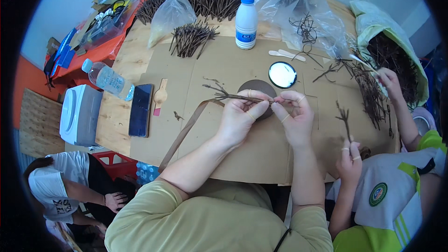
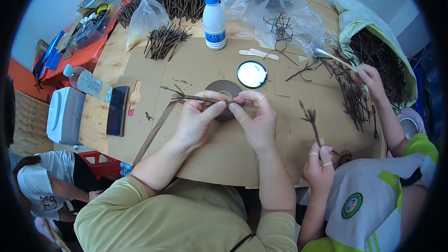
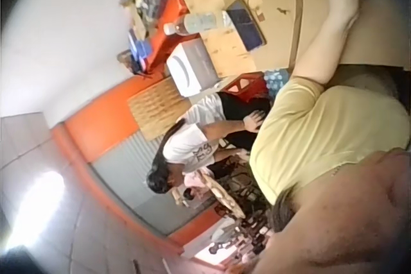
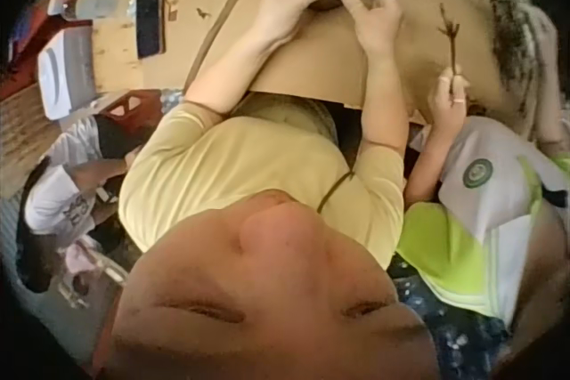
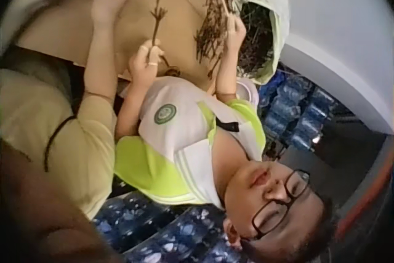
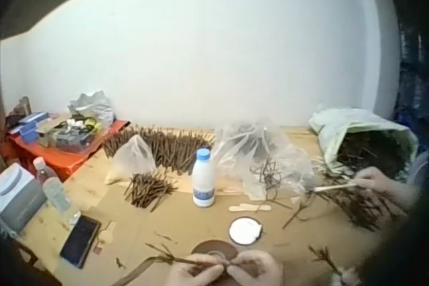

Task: The person assembles craft decorations by picking up small twigs, dipping the ends into a container of white glue with a stick, and then wrapping floral tape around the stems to secure them.

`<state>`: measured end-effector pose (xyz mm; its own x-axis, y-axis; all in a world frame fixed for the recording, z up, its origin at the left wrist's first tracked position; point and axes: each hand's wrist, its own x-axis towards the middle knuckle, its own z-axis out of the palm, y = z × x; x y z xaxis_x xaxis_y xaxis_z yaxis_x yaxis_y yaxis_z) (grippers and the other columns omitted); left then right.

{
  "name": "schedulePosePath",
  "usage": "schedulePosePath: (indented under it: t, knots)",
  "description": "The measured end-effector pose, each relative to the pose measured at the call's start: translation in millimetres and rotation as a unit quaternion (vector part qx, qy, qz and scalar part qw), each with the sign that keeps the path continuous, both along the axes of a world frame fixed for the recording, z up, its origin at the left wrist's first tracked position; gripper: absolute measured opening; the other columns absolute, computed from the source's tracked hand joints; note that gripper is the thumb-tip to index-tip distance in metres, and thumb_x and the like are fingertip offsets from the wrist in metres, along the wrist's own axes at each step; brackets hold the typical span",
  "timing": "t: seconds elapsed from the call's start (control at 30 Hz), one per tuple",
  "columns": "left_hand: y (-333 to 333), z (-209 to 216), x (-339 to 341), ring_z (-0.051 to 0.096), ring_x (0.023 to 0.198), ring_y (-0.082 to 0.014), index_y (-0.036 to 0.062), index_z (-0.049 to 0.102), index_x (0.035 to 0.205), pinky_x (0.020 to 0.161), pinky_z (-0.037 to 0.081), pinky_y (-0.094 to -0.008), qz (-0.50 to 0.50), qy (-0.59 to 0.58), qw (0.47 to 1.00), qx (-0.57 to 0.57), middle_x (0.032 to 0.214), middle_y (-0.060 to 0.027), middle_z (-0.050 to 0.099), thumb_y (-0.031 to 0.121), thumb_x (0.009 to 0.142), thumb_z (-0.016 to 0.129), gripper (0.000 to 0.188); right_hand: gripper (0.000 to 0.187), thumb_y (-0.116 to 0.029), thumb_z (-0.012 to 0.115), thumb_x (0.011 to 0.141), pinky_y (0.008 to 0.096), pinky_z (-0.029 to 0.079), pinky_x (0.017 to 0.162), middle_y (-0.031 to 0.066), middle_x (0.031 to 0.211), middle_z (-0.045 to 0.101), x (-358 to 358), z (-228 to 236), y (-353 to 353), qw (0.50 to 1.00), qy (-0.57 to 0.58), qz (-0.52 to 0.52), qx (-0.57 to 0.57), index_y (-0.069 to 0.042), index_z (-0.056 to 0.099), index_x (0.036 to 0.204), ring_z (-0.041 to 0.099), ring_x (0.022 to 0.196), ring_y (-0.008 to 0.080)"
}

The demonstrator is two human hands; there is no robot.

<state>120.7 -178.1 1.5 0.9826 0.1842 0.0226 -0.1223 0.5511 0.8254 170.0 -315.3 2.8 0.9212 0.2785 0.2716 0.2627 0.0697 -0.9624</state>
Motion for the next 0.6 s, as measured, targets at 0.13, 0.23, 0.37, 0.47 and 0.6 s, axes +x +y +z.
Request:
schedulePosePath:
  t: [0.13, 0.23, 0.37, 0.47, 0.6]
  knots:
    - [-0.4, -2.3, -0.1, 0.057, 0.092, -0.0121, 0.0036, 0.059, 0.096, 0.088, 0.042, -0.0267, -0.012, -0.001, 1.0, -0.006, 0.1, -0.0071, 0.062, 0.001, 0.082, 0.061, 0.015, 0.036, 0.003, 0.067, 0.074, 0.0243, 0.044, 0.08, 0.0054, 0.087, 0.058, -2.7, 2.7, 1.1, 0.997, 0.048, -0.001, 0.06, 0.0, 0.051, 0.106, 0.055, 0.086, 0.0113]
    - [-1.7, 3.0, -1.4, 0.056, 0.093, -0.0122, 0.0043, 0.059, 0.096, 0.088, 0.042, -0.0268, -0.019, -0.004, 0.999, -0.038, 0.099, -0.0068, 0.062, 0.002, 0.082, 0.061, 0.015, 0.042, 0.003, 0.067, 0.074, 0.0269, 0.044, 0.083, 0.0056, 0.09, 0.057, -3.5, 3.2, 1.3, 0.997, 0.041, 0.004, 0.064, -0.001, 0.048, 0.111, 0.054, 0.088, 0.0124]
    - [1.1, 1.4, -0.7, 0.057, 0.091, -0.0124, 0.0039, 0.059, 0.096, 0.086, 0.043, -0.0265, -0.014, -0.002, 0.998, -0.053, 0.098, -0.0073, 0.063, 0.002, 0.082, 0.06, 0.014, 0.042, -0.002, 0.072, 0.069, 0.033, 0.039, 0.087, 0.0081, 0.105, 0.052, -3.5, 8.7, -1.0, 0.978, -0.185, -0.073, -0.068, -0.007, 0.054, 0.107, 0.047, 0.098, 0.02]
    - [2.8, 2.2, -0.3, 0.058, 0.09, -0.0122, 0.0032, 0.058, 0.096, 0.085, 0.043, -0.0262, -0.014, 0.016, 0.998, -0.064, 0.097, -0.0079, 0.063, 0.002, 0.083, 0.06, 0.014, 0.037, -0.008, 0.074, 0.067, 0.0367, 0.034, 0.09, 0.0094, 0.115, 0.046, -2.4, 11.9, -5.8, 0.93, -0.319, -0.113, -0.145, -0.013, 0.061, 0.101, 0.04, 0.106, 0.026]
    - [2.9, 1.7, -1.4, 0.058, 0.088, -0.0113, 0.0024, 0.058, 0.096, 0.083, 0.044, -0.0255, -0.009, 0.018, 0.998, -0.059, 0.097, -0.0079, 0.063, 0.002, 0.083, 0.06, 0.014, 0.028, -0.013, 0.075, 0.067, 0.0386, 0.029, 0.093, 0.0098, 0.119, 0.043, -3.8, 15.3, -6.2, 0.898, -0.371, -0.124, -0.201, -0.017, 0.065, 0.093, 0.034, 0.11, 0.0289]
